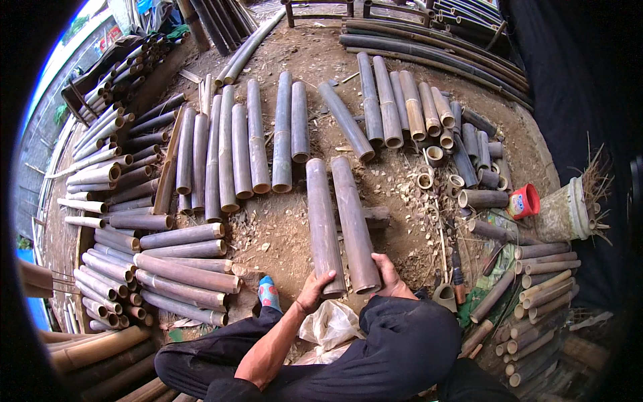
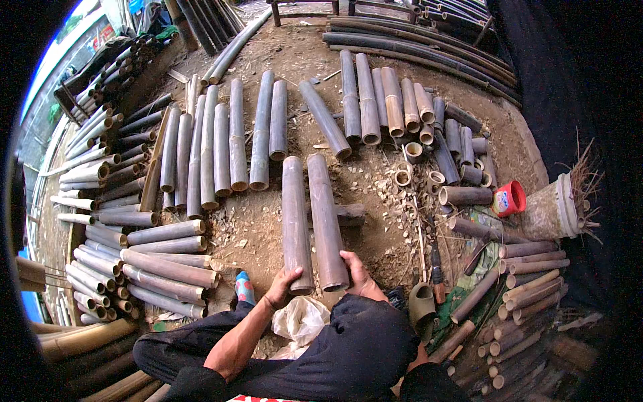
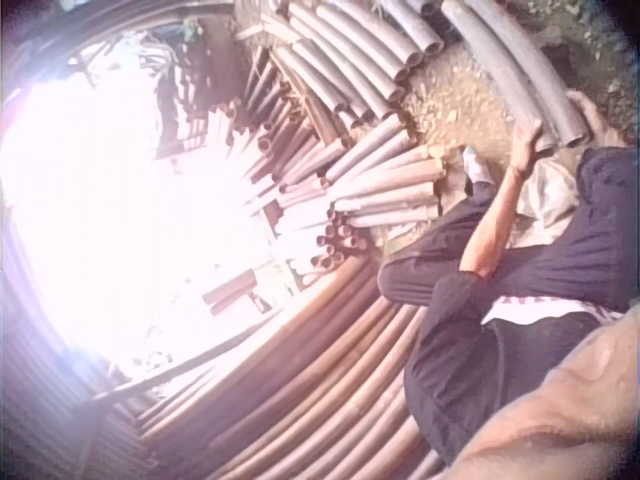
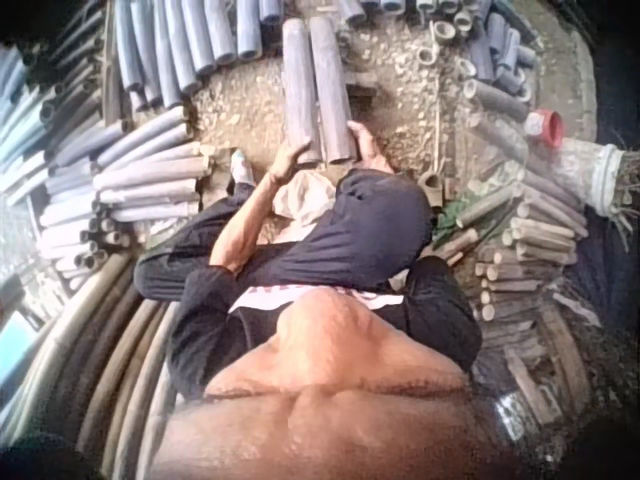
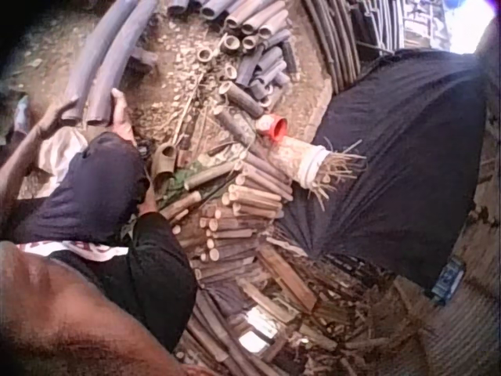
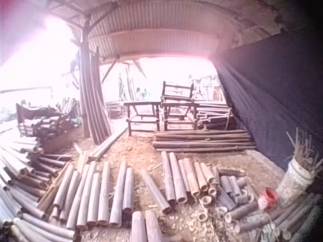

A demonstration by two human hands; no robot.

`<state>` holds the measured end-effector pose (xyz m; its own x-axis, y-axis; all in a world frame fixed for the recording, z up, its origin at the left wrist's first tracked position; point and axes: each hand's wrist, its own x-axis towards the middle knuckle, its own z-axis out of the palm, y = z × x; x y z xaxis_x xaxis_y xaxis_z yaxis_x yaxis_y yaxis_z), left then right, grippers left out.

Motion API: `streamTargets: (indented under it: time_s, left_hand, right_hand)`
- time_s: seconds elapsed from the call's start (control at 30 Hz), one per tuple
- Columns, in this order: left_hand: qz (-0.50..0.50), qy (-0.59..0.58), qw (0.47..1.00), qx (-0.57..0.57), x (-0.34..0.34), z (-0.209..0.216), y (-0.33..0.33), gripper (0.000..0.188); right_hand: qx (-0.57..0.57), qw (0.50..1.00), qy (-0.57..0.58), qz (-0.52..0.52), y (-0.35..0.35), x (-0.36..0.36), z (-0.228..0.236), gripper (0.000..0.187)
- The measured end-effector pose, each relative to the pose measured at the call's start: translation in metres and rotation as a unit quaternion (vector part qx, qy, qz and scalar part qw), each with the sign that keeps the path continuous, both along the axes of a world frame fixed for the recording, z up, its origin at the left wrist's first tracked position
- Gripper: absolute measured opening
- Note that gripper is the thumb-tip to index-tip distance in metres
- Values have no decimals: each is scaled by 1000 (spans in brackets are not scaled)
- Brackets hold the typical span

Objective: The person sorts through bamboo poles, picks one up, and uses a machete to shave off the outer layer or nodes of the bamboo pole.

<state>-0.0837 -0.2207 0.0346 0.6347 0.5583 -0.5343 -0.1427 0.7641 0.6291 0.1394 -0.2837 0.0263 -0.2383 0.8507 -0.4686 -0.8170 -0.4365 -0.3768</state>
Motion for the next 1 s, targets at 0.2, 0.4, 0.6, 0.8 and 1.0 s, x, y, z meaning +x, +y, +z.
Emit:
streamTargets:
  time_s: [0.2, 0.4, 0.6, 0.8, 1.0]
  left_hand:
    - [38, -14, 999, -9, 14, -2, -11, 56]
    - [43, -17, 998, -30, 14, 5, -14, 60]
    - [-34, -17, 999, -16, 7, 10, -5, 64]
    - [21, -60, 995, -80, 12, 51, 21, 62]
    - [44, -202, 977, -60, 47, 139, 87, 64]
  right_hand:
    - [6, 990, -121, -76, -1, -19, 31, 61]
    - [-31, 992, -121, -35, -10, -16, 22, 63]
    - [3, 992, -125, -9, -5, -12, 23, 65]
    - [65, 988, -137, 31, 24, 9, 41, 62]
    - [57, 989, -135, -31, 90, 26, 136, 66]
